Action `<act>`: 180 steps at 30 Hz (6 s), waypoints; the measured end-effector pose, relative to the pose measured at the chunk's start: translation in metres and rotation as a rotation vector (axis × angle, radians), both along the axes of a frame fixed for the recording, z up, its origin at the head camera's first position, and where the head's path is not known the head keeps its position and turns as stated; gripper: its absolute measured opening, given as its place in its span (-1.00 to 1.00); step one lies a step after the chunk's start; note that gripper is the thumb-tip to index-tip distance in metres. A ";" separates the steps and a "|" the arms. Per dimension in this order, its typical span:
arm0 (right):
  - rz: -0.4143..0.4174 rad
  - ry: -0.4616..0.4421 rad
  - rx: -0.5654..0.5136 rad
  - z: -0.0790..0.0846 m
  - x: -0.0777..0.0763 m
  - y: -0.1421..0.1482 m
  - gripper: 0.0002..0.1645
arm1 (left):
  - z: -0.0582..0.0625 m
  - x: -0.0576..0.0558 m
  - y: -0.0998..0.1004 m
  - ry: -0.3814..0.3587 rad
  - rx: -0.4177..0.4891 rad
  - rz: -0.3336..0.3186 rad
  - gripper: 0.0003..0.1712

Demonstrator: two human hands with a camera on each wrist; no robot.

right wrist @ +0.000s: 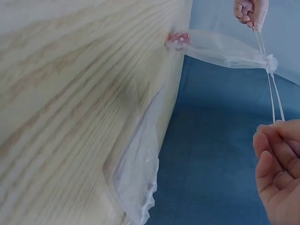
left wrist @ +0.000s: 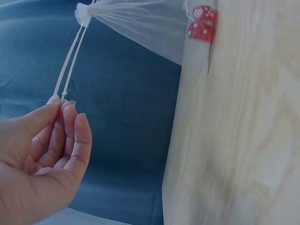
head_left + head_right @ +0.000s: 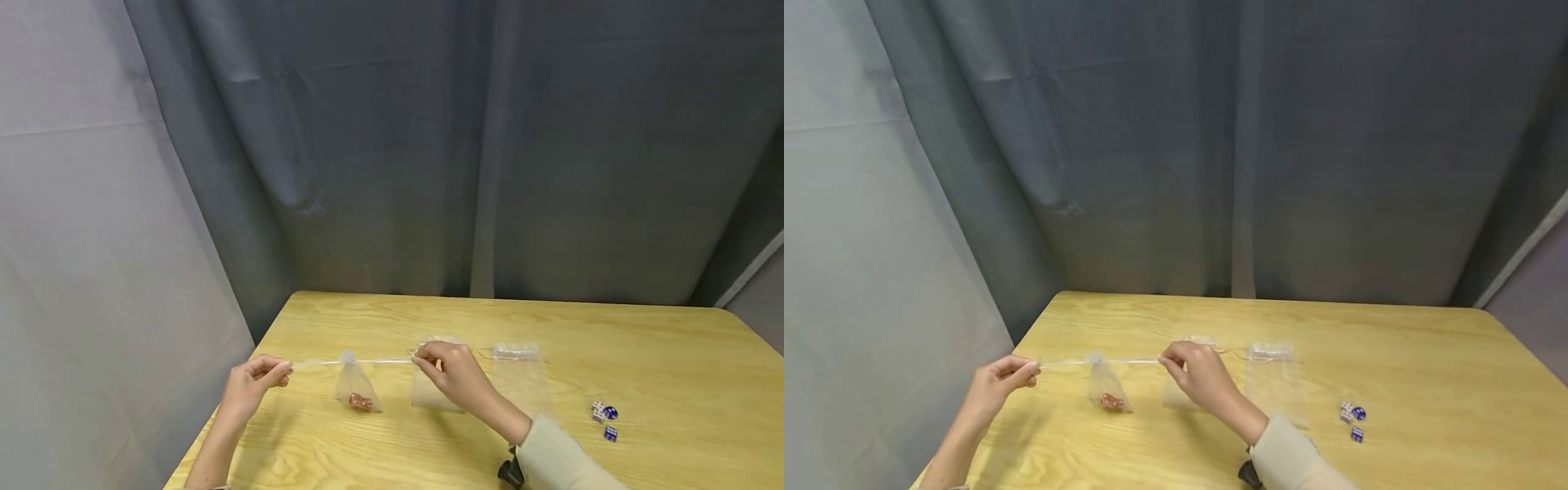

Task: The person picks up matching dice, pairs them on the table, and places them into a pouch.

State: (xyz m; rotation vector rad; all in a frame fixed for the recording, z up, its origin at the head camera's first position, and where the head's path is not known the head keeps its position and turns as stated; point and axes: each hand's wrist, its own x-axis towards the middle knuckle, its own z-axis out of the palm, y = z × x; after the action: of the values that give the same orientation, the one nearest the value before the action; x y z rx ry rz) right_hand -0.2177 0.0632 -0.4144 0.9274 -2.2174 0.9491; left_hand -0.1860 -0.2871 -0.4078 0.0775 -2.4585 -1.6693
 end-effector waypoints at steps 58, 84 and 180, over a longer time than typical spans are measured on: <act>-0.156 -0.340 -0.009 -0.040 -0.039 0.035 -0.79 | -0.046 -0.077 0.103 0.180 -0.006 -0.290 -0.47; -0.464 -0.362 0.027 -0.039 0.029 0.185 -0.80 | -0.056 -0.108 0.151 0.109 -0.438 -0.747 -0.31; 0.305 -0.309 0.344 -0.029 0.059 0.089 -0.84 | -0.063 -0.090 0.180 0.150 -0.654 -0.754 -0.48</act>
State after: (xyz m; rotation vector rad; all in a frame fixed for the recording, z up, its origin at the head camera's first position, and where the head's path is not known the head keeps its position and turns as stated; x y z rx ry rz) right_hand -0.1588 0.1524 -0.4432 1.3871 -2.6053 0.9073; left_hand -0.2761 -0.1073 -0.4706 -1.1162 -2.9424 -0.8630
